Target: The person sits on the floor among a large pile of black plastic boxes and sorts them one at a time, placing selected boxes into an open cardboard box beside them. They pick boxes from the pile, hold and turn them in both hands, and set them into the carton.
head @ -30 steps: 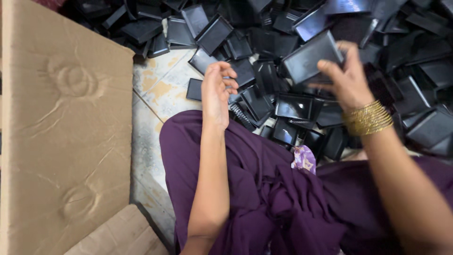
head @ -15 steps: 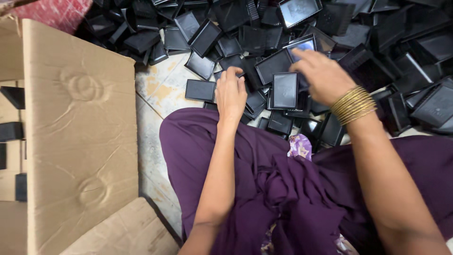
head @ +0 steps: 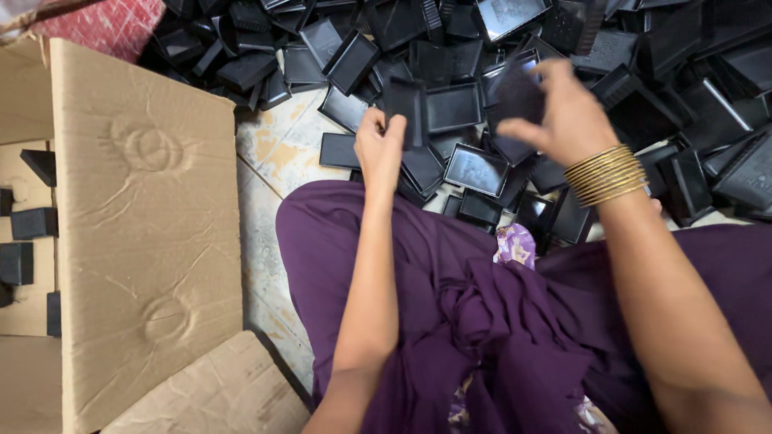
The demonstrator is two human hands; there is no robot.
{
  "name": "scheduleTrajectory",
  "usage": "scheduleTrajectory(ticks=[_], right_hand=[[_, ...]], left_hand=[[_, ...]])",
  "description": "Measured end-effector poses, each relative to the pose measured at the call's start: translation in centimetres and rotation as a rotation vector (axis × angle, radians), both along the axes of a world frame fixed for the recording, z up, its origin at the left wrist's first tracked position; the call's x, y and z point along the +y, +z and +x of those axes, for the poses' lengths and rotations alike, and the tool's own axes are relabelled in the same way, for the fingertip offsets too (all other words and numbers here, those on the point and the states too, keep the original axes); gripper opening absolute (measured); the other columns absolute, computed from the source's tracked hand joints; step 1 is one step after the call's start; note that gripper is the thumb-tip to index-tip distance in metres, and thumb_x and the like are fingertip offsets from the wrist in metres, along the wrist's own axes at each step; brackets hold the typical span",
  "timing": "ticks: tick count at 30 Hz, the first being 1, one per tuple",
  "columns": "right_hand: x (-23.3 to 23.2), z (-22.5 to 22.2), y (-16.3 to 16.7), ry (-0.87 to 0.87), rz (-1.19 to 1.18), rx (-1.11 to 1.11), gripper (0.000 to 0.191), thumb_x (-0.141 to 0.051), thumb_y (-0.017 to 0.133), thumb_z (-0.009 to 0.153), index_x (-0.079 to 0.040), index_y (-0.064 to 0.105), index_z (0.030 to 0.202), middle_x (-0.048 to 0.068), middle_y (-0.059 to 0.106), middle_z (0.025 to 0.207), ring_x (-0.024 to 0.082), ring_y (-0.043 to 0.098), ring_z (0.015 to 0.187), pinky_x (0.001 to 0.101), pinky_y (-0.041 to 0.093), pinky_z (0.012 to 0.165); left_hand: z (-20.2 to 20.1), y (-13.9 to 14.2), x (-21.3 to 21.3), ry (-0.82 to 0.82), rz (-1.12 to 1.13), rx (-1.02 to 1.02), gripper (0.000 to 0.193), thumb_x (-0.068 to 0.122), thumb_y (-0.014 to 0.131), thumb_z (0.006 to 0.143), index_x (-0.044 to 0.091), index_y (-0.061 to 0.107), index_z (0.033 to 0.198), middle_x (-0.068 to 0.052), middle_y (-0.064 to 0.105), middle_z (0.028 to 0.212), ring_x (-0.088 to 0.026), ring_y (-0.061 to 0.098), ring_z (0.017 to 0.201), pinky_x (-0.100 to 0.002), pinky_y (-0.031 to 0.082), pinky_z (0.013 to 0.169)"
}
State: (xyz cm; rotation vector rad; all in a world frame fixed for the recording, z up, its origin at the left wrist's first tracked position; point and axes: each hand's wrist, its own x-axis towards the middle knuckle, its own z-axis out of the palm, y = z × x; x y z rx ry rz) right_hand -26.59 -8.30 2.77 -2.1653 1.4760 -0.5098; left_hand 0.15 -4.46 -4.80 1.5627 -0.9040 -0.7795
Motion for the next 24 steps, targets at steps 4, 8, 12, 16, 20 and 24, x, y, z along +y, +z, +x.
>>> scheduleTrajectory(ticks=[4,8,12,16,20,24], right_hand=[[-1.1,-0.3,-0.1,-0.033,0.292,-0.621,0.08,-0.027,0.083,0.089,0.002,0.029,0.141,0.02,0.063,0.125,0.021,0.07,0.099,0.0372,0.063,0.085],[-0.1,2.1,-0.4,0.164,0.325,-0.834,0.085,-0.021,0.087,0.091,0.001,0.031,0.151,0.021,0.064,0.137,0.019,0.068,0.114,0.0341,0.058,0.097],[2.3,5.4,0.1,0.041,0.225,-0.54,0.086,-0.025,0.089,0.08,-0.004,0.038,0.147,0.02,0.069,0.125,0.022,0.071,0.104,0.0366,0.06,0.086],[3.5,7.2,1.2,0.029,0.177,-0.504,0.079,-0.03,0.087,0.085,-0.005,0.043,0.145,0.02,0.072,0.125,0.024,0.073,0.112,0.0355,0.059,0.093],[4.2,7.8,1.8,0.064,0.104,-0.651,0.079,-0.028,0.084,0.089,-0.005,0.041,0.151,0.021,0.067,0.132,0.028,0.073,0.115,0.0363,0.06,0.093],[4.7,8.4,2.0,0.064,0.108,-0.537,0.078,-0.027,0.084,0.089,-0.008,0.043,0.152,0.022,0.069,0.129,0.029,0.073,0.114,0.0381,0.058,0.095]], left_hand=[[-0.4,0.5,0.1,-0.247,-0.196,0.792,0.026,0.0,0.052,0.086,0.004,0.048,0.111,-0.018,0.065,0.109,-0.033,0.075,0.095,-0.046,0.062,0.08],[-2.5,2.0,0.5,-0.338,-0.381,0.782,0.068,-0.007,0.053,0.079,0.015,0.031,0.139,-0.019,0.057,0.124,-0.033,0.07,0.103,-0.047,0.059,0.09],[-4.0,3.5,1.2,-0.403,-0.438,0.721,0.064,0.017,0.049,0.101,0.016,0.022,0.16,-0.016,0.054,0.14,-0.025,0.058,0.126,-0.04,0.05,0.107],[-4.7,4.0,1.5,-0.374,-0.472,0.652,0.058,0.047,0.033,0.117,0.01,0.035,0.161,-0.012,0.053,0.147,-0.022,0.054,0.135,-0.036,0.045,0.116],[-4.6,3.6,1.7,-0.339,-0.463,0.494,0.058,0.049,0.032,0.117,0.01,0.039,0.159,-0.013,0.054,0.148,-0.022,0.054,0.137,-0.035,0.042,0.12],[-4.7,3.2,1.6,-0.336,-0.442,0.479,0.058,0.05,0.031,0.116,0.011,0.039,0.159,-0.011,0.052,0.148,-0.02,0.052,0.136,-0.034,0.043,0.118]])
